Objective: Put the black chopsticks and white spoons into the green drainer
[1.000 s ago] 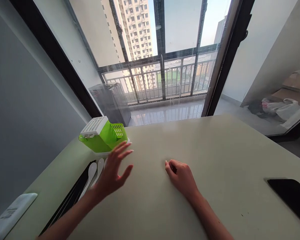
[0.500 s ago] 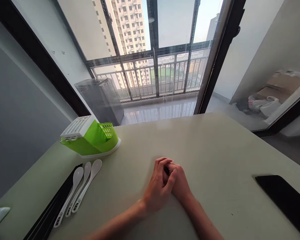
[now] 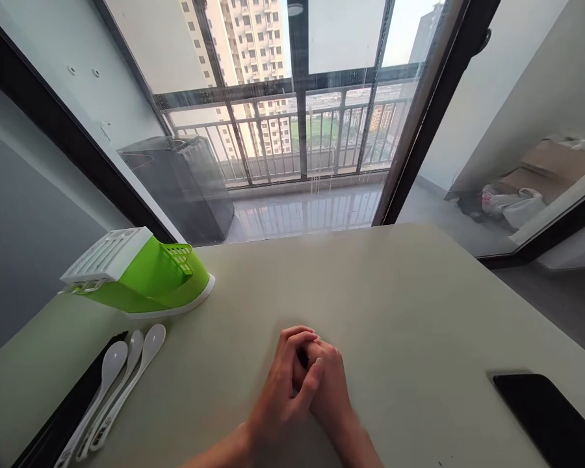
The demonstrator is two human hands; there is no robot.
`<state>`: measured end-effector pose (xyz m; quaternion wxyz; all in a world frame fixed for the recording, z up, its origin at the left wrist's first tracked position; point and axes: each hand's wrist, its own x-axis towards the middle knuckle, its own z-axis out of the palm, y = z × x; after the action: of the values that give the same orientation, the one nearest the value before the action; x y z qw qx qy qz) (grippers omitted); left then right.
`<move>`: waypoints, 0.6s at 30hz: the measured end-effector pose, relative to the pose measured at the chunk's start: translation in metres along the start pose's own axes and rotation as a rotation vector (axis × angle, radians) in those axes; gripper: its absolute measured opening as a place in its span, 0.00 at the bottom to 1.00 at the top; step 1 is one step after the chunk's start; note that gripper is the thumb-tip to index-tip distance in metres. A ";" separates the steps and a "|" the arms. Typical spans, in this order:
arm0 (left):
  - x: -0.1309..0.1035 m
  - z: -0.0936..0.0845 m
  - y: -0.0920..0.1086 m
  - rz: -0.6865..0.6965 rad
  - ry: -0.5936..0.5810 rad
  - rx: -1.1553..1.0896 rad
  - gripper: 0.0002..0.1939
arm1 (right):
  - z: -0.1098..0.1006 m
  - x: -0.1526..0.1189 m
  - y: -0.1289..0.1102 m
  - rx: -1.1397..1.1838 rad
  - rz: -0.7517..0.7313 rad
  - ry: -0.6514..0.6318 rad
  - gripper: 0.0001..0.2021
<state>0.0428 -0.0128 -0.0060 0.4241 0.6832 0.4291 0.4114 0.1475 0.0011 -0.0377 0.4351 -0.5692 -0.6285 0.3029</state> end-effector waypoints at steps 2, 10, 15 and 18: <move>0.000 0.000 -0.001 0.000 0.001 0.001 0.16 | 0.001 0.000 0.000 0.006 0.011 -0.006 0.12; -0.001 0.006 -0.001 -0.016 0.054 0.021 0.16 | 0.006 -0.003 0.005 0.019 0.031 0.004 0.12; -0.001 0.006 0.002 -0.019 0.051 0.019 0.15 | 0.007 -0.004 0.008 0.004 0.031 -0.017 0.13; -0.001 0.005 0.002 -0.010 0.048 0.016 0.15 | 0.005 -0.003 0.008 -0.005 0.017 -0.007 0.13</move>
<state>0.0478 -0.0157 -0.0061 0.4105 0.6743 0.4459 0.4219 0.1464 -0.0004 -0.0471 0.4289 -0.5748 -0.6256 0.3070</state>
